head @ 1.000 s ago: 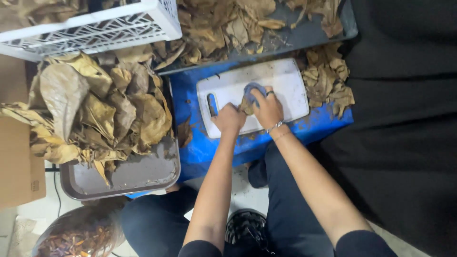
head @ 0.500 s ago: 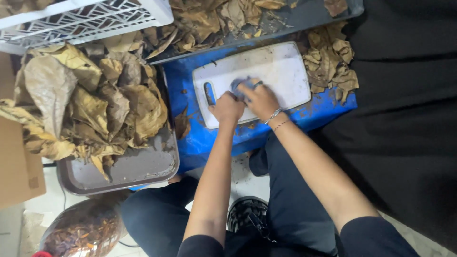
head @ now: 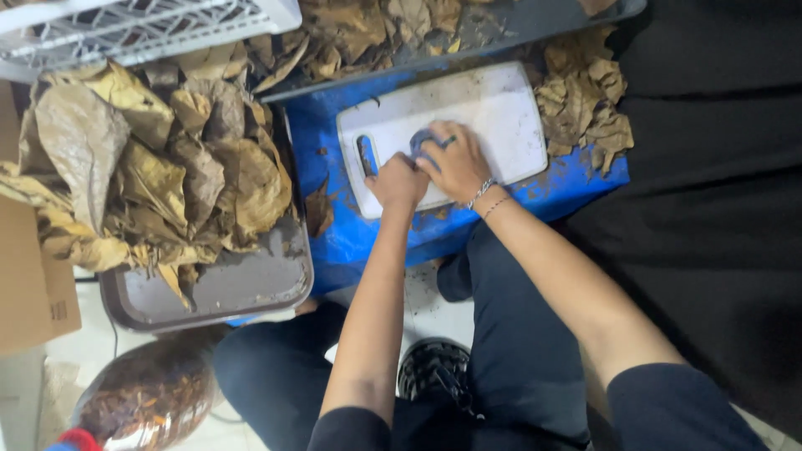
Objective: The person sits and cleans dried leaves by wiping them with a blue cloth on a white cutting board. They pick up leaves from a tray, wipe them, and place them into a white basket.
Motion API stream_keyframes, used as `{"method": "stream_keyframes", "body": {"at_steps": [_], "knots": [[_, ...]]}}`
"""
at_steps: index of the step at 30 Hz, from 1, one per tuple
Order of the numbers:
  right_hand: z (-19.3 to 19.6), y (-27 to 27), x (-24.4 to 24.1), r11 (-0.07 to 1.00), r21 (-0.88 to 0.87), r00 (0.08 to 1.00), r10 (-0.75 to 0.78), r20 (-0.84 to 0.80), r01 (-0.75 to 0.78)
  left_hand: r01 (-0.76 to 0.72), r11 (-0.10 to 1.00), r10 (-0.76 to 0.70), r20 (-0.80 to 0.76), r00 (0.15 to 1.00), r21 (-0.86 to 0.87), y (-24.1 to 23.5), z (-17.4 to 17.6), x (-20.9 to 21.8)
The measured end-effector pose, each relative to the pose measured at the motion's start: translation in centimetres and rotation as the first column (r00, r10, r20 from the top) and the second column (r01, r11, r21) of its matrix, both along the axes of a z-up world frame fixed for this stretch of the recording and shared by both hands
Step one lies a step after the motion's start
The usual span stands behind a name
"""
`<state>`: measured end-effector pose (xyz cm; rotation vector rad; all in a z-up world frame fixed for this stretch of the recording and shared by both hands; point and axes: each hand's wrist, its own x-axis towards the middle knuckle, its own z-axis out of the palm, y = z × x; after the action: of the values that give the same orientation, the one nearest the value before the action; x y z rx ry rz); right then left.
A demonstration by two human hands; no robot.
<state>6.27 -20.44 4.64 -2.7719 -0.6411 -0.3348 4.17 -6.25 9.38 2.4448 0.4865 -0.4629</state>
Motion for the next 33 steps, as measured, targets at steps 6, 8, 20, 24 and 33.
{"method": "stream_keyframes", "body": {"at_steps": [6, 8, 20, 24, 33], "knots": [[-3.0, -3.7, 3.5, 0.965, -0.157, 0.974, 0.194, -0.115, -0.211, -0.001, 1.000, 0.001, 0.019, 1.000, 0.025, -0.2, -1.3, 0.5], [-5.5, -5.2, 4.8, 0.997, 0.045, 0.904, -0.074, 0.422, 0.060, 0.005, 1.000, -0.005, -0.006, 1.000, 0.029, -0.2, -1.2, 0.4], [-4.2, -2.4, 4.2, 0.996, 0.084, 0.917, -0.014, 0.400, -0.021, 0.028, 0.999, -0.027, -0.018, 0.999, 0.040, -0.2, -1.4, 0.4], [-3.6, -0.5, 2.5, 0.984, 0.020, 0.909, 0.157, 0.387, -0.179, 0.022, 0.999, -0.022, -0.006, 1.000, 0.031, -0.1, -1.5, 0.5], [-4.7, -2.9, 3.6, 0.996, 0.079, 0.877, 0.006, 0.480, -0.050, 0.022, 0.998, -0.022, -0.003, 1.000, 0.063, -0.1, -2.3, 0.6]]}}
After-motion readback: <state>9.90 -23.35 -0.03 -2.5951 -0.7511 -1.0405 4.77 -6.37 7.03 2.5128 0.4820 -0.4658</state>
